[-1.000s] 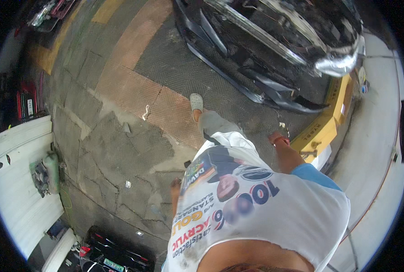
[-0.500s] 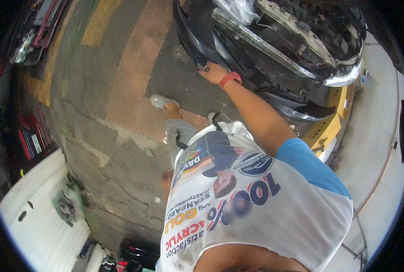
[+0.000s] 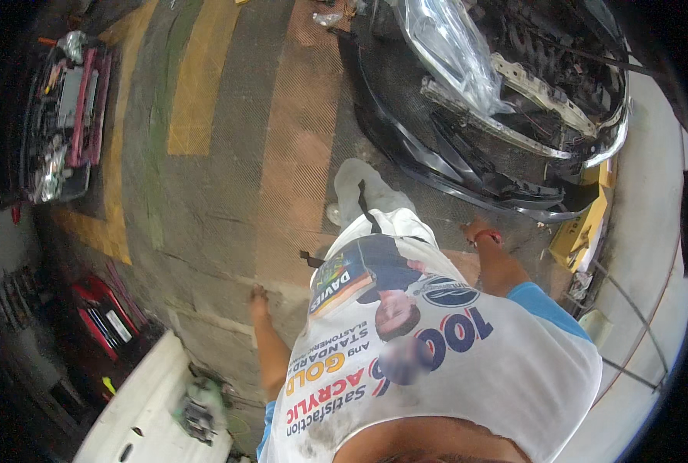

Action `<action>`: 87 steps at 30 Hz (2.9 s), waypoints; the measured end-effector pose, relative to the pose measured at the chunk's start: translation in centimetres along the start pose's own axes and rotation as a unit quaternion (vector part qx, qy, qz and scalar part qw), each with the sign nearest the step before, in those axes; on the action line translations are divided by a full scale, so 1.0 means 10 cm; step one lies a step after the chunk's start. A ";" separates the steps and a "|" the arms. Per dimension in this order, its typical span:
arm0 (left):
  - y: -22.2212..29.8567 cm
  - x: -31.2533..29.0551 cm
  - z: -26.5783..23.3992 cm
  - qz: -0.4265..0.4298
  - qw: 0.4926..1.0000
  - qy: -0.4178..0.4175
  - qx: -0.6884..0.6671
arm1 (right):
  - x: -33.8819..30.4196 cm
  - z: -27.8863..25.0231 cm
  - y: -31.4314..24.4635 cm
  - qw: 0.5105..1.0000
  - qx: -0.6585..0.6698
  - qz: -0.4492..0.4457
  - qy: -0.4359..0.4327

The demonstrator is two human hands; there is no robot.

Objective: The person uses pliers to adjust components under the front bumper of a white car, then unpacks plastic-wrapped parts and installs them near the front wheel arch using a wrench.

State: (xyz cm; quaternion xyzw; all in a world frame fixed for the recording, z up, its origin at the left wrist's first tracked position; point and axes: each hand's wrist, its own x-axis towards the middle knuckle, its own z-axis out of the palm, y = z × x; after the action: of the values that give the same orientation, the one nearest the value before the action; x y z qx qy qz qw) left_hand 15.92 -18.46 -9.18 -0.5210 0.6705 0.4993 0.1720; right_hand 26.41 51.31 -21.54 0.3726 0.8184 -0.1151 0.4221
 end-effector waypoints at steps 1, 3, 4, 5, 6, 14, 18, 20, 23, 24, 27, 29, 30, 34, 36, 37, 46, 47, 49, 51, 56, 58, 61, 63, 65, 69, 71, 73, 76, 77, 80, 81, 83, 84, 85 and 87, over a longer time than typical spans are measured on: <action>0.45 0.13 0.04 0.012 1.000 0.002 0.028 | 0.06 0.02 -0.07 1.000 0.003 0.020 -0.017; 1.23 0.50 0.16 0.039 0.996 0.003 0.079 | 0.26 0.01 -0.38 0.991 -0.017 0.046 -0.126; 1.58 0.65 0.26 0.045 0.992 -0.012 0.114 | 0.30 -0.02 -0.61 0.983 -0.027 0.055 -0.173; 2.02 0.81 0.39 0.058 0.986 -0.025 0.152 | 0.29 -0.10 -0.97 0.977 -0.028 0.056 -0.203; 2.45 0.97 0.52 0.073 0.978 -0.036 0.191 | 0.24 -0.27 -1.41 0.971 -0.027 0.056 -0.233; 4.20 2.23 2.13 0.245 0.829 -0.214 0.455 | 1.13 -1.90 -4.08 0.949 0.277 -0.145 -0.049; 5.55 2.38 3.10 0.383 0.680 -0.288 0.555 | 0.97 -2.90 -5.06 0.915 0.377 -0.140 0.006; 6.32 2.42 3.62 0.435 0.603 -0.326 0.583 | 0.87 -3.26 -5.39 0.915 0.383 -0.127 0.015; 7.23 2.37 4.31 0.388 0.489 -0.410 0.665 | 0.85 -3.19 -5.77 0.854 0.497 -0.149 0.036; 7.48 2.32 4.54 0.368 0.447 -0.425 0.696 | 0.85 -3.16 -5.86 0.846 0.515 -0.131 0.037; 8.12 2.30 5.22 0.342 0.332 -0.462 0.748 | 0.81 -3.22 -6.20 0.810 0.580 -0.076 0.053; 8.42 2.49 5.63 0.356 0.245 -0.475 0.767 | 0.67 -3.33 -6.46 0.782 0.613 -0.082 0.075; 8.60 2.62 5.79 0.371 0.192 -0.473 0.776 | 0.58 -3.35 -6.68 0.768 0.630 -0.081 0.083; 9.21 2.54 6.45 0.241 0.041 -0.490 0.837 | 0.03 -3.70 -7.50 0.740 0.670 0.036 0.050; 9.53 2.72 6.50 0.146 0.066 -0.526 0.836 | -0.03 -3.72 -7.77 0.730 0.683 0.036 0.018; 9.64 2.75 6.48 0.143 0.039 -0.541 0.828 | -0.07 -3.72 -7.88 0.720 0.693 0.036 0.004; 7.56 2.74 8.47 0.442 0.051 -0.671 0.594 | 2.73 -4.00 -7.82 0.462 0.768 0.182 0.404; 7.25 2.71 8.68 0.457 0.080 -0.725 0.508 | 3.09 -4.04 -7.69 0.369 0.808 0.135 0.439; 6.80 2.71 9.07 0.470 0.127 -0.727 0.484 | 3.65 -4.17 -7.43 0.206 0.824 0.068 0.523; 6.47 2.65 9.55 0.570 0.086 -0.742 0.343 | 3.98 -4.30 -7.17 0.116 0.795 0.014 0.595; 6.27 2.34 9.98 0.692 0.067 -0.684 0.220 | 4.35 -4.48 -6.70 0.025 0.767 -0.090 0.635; 6.34 2.25 10.01 0.698 0.068 -0.678 0.219 | 4.43 -4.56 -6.66 0.008 0.759 -0.104 0.643; 6.42 2.20 10.08 0.714 0.062 -0.676 0.169 | 4.48 -4.69 -6.67 -0.022 0.745 -0.121 0.656; 6.49 2.17 10.11 0.727 0.057 -0.667 0.154 | 4.47 -4.78 -6.72 -0.031 0.754 -0.106 0.648; 6.57 2.11 10.10 0.741 0.041 -0.656 0.139 | 4.45 -4.83 -6.73 -0.043 0.757 -0.090 0.646; 6.76 1.95 10.05 0.746 -0.001 -0.638 0.190 | 4.45 -4.91 -6.79 -0.100 0.751 -0.097 0.645; 6.84 1.90 10.07 0.749 -0.012 -0.633 0.195 | 4.45 -4.99 -6.83 -0.124 0.746 -0.103 0.646; 6.89 1.86 10.12 0.788 -0.027 -0.599 0.139 | 4.47 -5.05 -6.84 -0.153 0.743 -0.107 0.643; 6.96 1.77 10.14 0.804 -0.054 -0.580 0.114 | 4.49 -5.10 -6.83 -0.193 0.738 -0.113 0.637; 6.98 1.76 10.15 0.805 -0.059 -0.579 0.114 | 4.49 -5.11 -6.83 -0.199 0.737 -0.120 0.634; 7.01 1.74 10.19 0.818 -0.071 -0.561 0.104 | 4.52 -5.12 -6.80 -0.229 0.747 -0.162 0.603; 7.02 1.73 10.19 0.824 -0.074 -0.553 0.098 | 4.52 -5.12 -6.79 -0.240 0.751 -0.179 0.588; 7.08 1.69 10.14 0.841 -0.079 -0.533 0.053 | 4.50 -5.13 -6.80 -0.263 0.753 -0.214 0.563; 7.09 1.67 10.11 0.848 -0.081 -0.523 0.030 | 4.49 -5.12 -6.80 -0.274 0.754 -0.231 0.550; 7.09 1.66 10.08 0.843 -0.068 -0.533 0.020 | 4.52 -5.09 -6.78 -0.275 0.747 -0.245 0.554; 7.07 1.68 10.00 0.832 -0.045 -0.553 0.005 | 4.50 -5.04 -6.76 -0.235 0.755 -0.218 0.572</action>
State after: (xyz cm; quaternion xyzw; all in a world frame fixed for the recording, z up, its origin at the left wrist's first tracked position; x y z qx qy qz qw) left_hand -81.23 54.61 -31.32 -0.8582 -0.3108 -0.4054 0.0502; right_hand -68.37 52.72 -33.95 -0.1182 -0.0437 0.4695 0.8739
